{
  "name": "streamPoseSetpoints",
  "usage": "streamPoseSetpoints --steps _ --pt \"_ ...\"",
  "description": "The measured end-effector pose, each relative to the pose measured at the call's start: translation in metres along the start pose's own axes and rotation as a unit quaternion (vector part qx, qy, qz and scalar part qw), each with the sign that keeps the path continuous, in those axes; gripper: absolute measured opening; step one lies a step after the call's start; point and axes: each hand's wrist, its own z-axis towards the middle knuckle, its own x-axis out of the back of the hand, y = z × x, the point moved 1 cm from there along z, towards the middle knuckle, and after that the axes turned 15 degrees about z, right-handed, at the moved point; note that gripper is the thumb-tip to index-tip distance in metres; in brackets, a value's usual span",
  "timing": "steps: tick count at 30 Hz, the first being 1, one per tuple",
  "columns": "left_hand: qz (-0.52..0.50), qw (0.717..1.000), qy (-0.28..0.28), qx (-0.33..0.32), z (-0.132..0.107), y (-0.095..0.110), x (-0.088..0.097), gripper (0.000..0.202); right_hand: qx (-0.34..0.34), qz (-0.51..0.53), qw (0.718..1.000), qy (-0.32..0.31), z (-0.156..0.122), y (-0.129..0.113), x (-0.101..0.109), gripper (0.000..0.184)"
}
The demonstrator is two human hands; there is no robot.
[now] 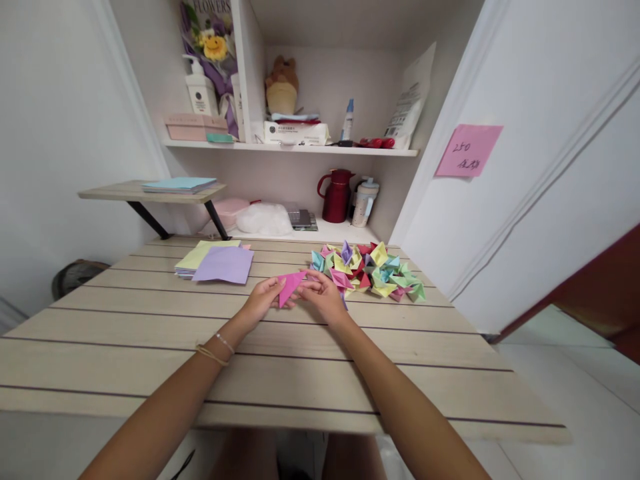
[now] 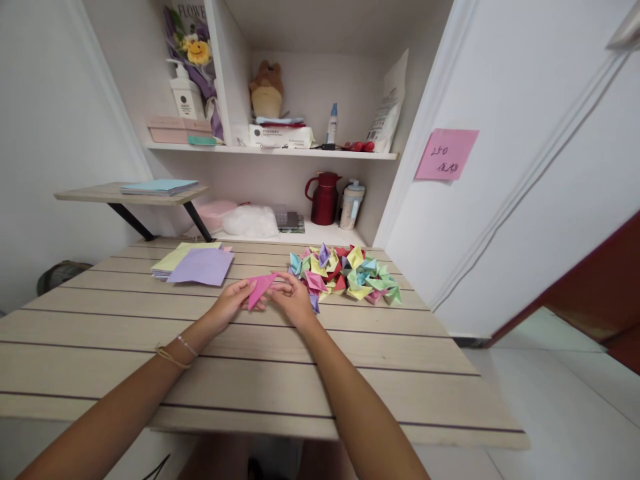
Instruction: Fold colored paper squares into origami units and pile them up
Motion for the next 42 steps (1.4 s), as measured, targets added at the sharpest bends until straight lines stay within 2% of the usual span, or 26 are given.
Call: streamPoseSetpoints --steps 10,14,17,20,22,24,26,31,35,37,39,42 --pt "0.015 1.0 -0.006 -0.009 0.0 -0.001 0.001 0.045 0.004 -0.014 1.0 -0.003 -0.001 -0.002 -0.001 0.044" --pt "0.07 0.997 -0.012 -0.044 0.0 -0.003 -0.001 0.042 0.007 -0.018 1.0 -0.001 0.0 0.0 0.001 0.04" --pt "0.144 0.986 -0.016 -0.083 -0.002 -0.003 -0.004 0.034 0.016 -0.06 0.998 -0.004 0.001 0.001 0.003 0.036" --pt "0.178 0.978 -0.012 -0.105 -0.003 -0.004 -0.005 0.032 0.041 -0.152 0.987 -0.019 0.001 -0.001 0.003 0.026" --pt "0.184 0.978 -0.014 -0.099 -0.003 -0.005 -0.005 0.034 0.074 -0.245 0.966 -0.027 -0.002 -0.004 0.001 0.016" --pt "0.191 0.978 -0.031 -0.08 -0.002 -0.007 -0.004 0.036 0.111 -0.351 0.929 -0.037 -0.006 -0.008 -0.003 0.009" --pt "0.188 0.979 -0.052 -0.062 -0.002 -0.009 -0.004 0.04 0.134 -0.429 0.892 -0.047 -0.009 -0.011 -0.007 0.012" --pt "0.098 0.989 -0.108 -0.031 -0.003 -0.012 -0.005 0.042 0.135 -0.543 0.826 -0.061 -0.014 -0.015 -0.014 0.017" --pt "0.107 0.983 -0.142 -0.055 -0.006 -0.012 -0.009 0.044 0.15 -0.587 0.792 -0.078 -0.016 -0.016 -0.016 0.015" --pt "0.153 0.979 -0.116 -0.065 -0.008 -0.011 -0.01 0.044 0.151 -0.602 0.778 -0.095 -0.017 -0.015 -0.018 0.018" --pt "0.229 0.968 -0.058 -0.08 -0.011 -0.008 -0.01 0.038 0.144 -0.614 0.768 -0.114 -0.018 -0.015 -0.019 0.021" --pt "0.349 0.93 0.04 -0.109 -0.014 -0.002 -0.007 0.042 0.127 -0.631 0.758 -0.104 -0.018 -0.013 -0.019 0.018"
